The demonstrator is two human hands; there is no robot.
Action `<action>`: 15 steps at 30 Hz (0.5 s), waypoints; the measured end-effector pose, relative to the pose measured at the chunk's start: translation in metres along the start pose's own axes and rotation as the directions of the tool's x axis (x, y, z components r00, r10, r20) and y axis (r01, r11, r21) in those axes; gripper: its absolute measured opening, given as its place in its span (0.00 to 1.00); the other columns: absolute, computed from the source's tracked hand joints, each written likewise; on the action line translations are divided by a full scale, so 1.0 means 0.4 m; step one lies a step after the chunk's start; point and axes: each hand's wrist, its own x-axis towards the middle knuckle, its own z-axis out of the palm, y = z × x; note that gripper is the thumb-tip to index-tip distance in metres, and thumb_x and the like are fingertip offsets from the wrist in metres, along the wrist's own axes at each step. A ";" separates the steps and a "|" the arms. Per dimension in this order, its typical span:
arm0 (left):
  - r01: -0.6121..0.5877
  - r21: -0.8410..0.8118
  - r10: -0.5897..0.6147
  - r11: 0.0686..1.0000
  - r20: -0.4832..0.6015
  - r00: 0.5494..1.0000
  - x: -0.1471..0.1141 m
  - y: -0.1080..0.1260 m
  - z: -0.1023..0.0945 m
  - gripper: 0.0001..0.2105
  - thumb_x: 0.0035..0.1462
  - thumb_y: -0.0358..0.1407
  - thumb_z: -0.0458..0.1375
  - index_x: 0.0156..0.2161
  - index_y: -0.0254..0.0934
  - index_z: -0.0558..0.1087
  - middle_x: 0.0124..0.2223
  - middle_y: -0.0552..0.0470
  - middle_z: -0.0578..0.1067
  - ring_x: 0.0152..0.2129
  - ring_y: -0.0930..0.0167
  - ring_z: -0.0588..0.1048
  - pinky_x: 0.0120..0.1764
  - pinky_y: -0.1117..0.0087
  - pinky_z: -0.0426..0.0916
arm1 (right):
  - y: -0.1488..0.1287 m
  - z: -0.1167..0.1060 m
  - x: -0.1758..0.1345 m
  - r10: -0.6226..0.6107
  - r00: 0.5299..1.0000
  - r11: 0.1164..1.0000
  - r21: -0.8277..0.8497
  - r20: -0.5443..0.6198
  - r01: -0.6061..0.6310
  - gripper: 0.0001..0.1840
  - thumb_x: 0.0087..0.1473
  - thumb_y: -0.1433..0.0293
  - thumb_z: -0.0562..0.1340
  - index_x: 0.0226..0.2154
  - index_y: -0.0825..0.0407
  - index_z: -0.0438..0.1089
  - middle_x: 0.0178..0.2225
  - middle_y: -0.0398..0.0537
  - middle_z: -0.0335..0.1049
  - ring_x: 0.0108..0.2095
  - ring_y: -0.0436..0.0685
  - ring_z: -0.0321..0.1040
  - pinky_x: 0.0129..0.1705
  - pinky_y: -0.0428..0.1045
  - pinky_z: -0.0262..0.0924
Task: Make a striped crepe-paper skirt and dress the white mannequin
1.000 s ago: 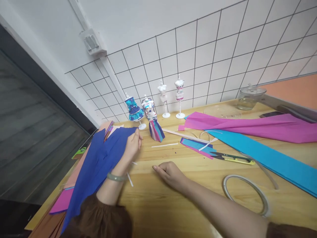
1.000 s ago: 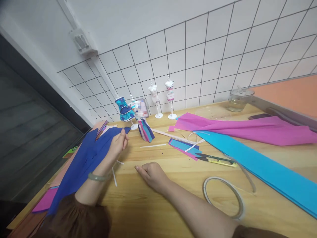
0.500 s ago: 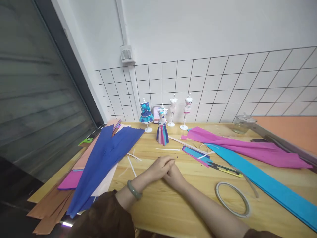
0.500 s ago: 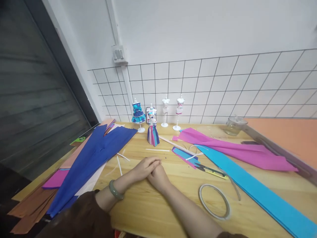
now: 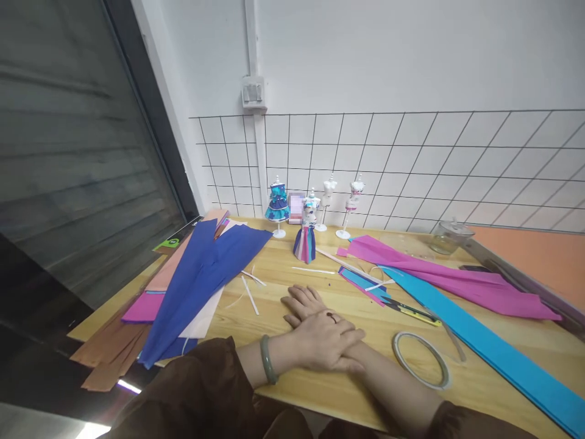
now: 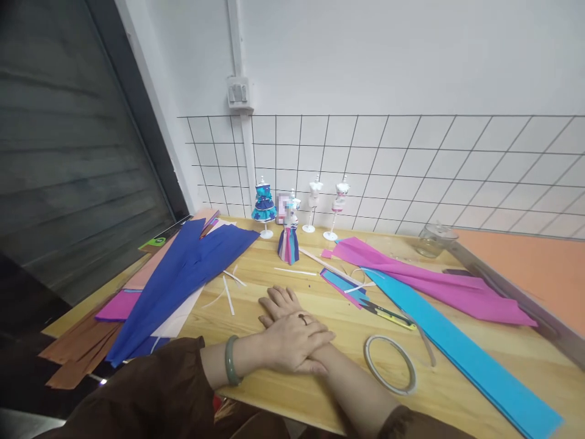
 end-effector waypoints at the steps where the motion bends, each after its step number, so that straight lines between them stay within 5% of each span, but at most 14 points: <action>1: -0.016 -0.016 0.016 1.000 -0.009 1.000 0.005 0.007 -0.001 0.28 0.58 0.53 0.43 0.55 0.35 0.62 0.46 0.44 0.74 0.41 0.64 0.72 0.42 0.63 0.63 | 0.003 -0.001 -0.001 0.001 1.000 1.000 0.001 0.019 -0.001 0.24 0.59 0.58 0.53 0.54 0.51 0.62 0.59 0.58 0.56 0.60 0.64 0.50 0.58 0.63 0.45; 7: -0.106 -0.137 0.101 0.985 -0.044 0.994 0.086 0.089 -0.001 0.26 0.59 0.53 0.42 0.55 0.41 0.62 0.49 0.49 0.73 0.40 0.66 0.74 0.35 0.67 0.67 | 0.004 -0.012 -0.002 0.007 0.993 1.000 0.019 0.116 -0.010 0.33 0.59 0.52 0.45 0.62 0.51 0.50 0.62 0.57 0.50 0.63 0.63 0.42 0.61 0.65 0.37; 11: -0.076 -0.196 0.075 0.978 -0.013 0.997 0.123 0.127 0.006 0.24 0.59 0.53 0.42 0.53 0.43 0.64 0.45 0.53 0.76 0.35 0.67 0.76 0.32 0.67 0.69 | 0.001 -0.024 -0.001 -0.001 0.990 1.000 0.022 0.139 -0.002 0.33 0.60 0.51 0.43 0.61 0.51 0.53 0.63 0.55 0.48 0.63 0.63 0.41 0.61 0.63 0.36; 15: -0.127 -0.158 0.113 0.979 -0.098 0.989 0.101 0.112 0.023 0.25 0.59 0.53 0.41 0.55 0.42 0.62 0.50 0.56 0.73 0.37 0.67 0.75 0.32 0.67 0.68 | 0.003 -0.012 -0.002 0.007 0.994 1.000 0.001 0.112 -0.008 0.31 0.60 0.54 0.44 0.59 0.52 0.57 0.62 0.57 0.50 0.63 0.64 0.44 0.60 0.63 0.39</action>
